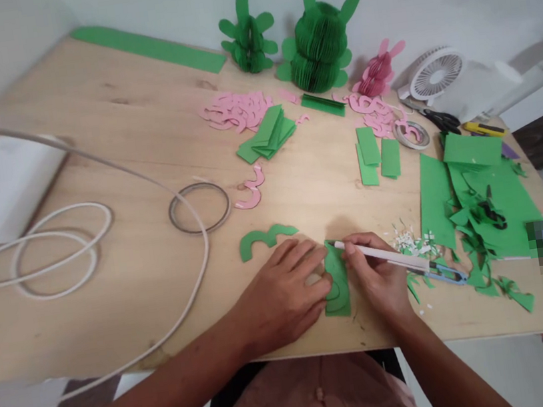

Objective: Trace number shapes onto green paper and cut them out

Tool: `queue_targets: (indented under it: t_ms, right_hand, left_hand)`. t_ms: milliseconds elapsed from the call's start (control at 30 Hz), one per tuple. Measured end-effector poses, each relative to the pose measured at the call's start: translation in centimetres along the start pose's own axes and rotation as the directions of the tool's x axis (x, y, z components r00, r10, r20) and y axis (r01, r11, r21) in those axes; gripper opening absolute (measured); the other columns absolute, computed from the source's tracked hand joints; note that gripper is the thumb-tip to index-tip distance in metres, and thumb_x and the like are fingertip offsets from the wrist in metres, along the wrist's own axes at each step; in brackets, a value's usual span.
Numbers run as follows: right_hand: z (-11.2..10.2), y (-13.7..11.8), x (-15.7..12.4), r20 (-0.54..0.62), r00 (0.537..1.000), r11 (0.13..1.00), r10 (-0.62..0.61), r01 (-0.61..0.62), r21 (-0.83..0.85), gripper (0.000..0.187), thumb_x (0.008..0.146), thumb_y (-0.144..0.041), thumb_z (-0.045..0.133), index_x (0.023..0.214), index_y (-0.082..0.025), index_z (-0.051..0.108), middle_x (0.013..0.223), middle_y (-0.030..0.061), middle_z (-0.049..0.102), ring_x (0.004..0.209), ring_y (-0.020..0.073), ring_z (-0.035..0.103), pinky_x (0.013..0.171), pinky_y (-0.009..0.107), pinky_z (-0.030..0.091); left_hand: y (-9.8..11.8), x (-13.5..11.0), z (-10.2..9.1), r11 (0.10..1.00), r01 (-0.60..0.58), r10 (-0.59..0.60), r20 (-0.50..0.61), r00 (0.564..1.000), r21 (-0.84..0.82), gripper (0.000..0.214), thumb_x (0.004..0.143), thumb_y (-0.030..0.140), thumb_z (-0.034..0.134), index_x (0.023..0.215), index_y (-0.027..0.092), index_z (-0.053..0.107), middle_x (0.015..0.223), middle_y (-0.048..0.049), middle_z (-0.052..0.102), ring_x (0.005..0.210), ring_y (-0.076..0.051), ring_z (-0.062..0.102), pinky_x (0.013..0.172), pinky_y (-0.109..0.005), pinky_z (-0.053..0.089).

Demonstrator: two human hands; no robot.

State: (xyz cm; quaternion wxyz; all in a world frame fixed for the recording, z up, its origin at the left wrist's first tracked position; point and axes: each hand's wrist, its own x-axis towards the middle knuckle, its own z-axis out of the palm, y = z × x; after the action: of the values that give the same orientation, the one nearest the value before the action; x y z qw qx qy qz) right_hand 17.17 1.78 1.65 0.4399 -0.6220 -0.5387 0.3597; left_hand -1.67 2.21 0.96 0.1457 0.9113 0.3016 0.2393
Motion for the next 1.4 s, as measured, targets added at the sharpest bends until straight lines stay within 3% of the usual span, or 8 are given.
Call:
queue_targets:
  t_ms: [1400]
  right_hand:
    - [0.17, 0.30, -0.05, 0.040, 0.997, 0.995, -0.062, 0.065, -0.079, 0.011, 0.087, -0.030, 0.062, 0.085, -0.021, 0.068, 0.076, 0.0010, 0.069, 0.066, 0.0143, 0.063, 0.060, 0.025, 0.051]
  left_hand:
    - [0.03, -0.06, 0.12, 1.000, -0.008, 0.009, -0.027, 1.000, 0.016, 0.009, 0.088, 0.024, 0.055, 0.090, 0.020, 0.062, 0.123, -0.0109, 0.059, 0.119, -0.029, 0.049, 0.102, -0.050, 0.039]
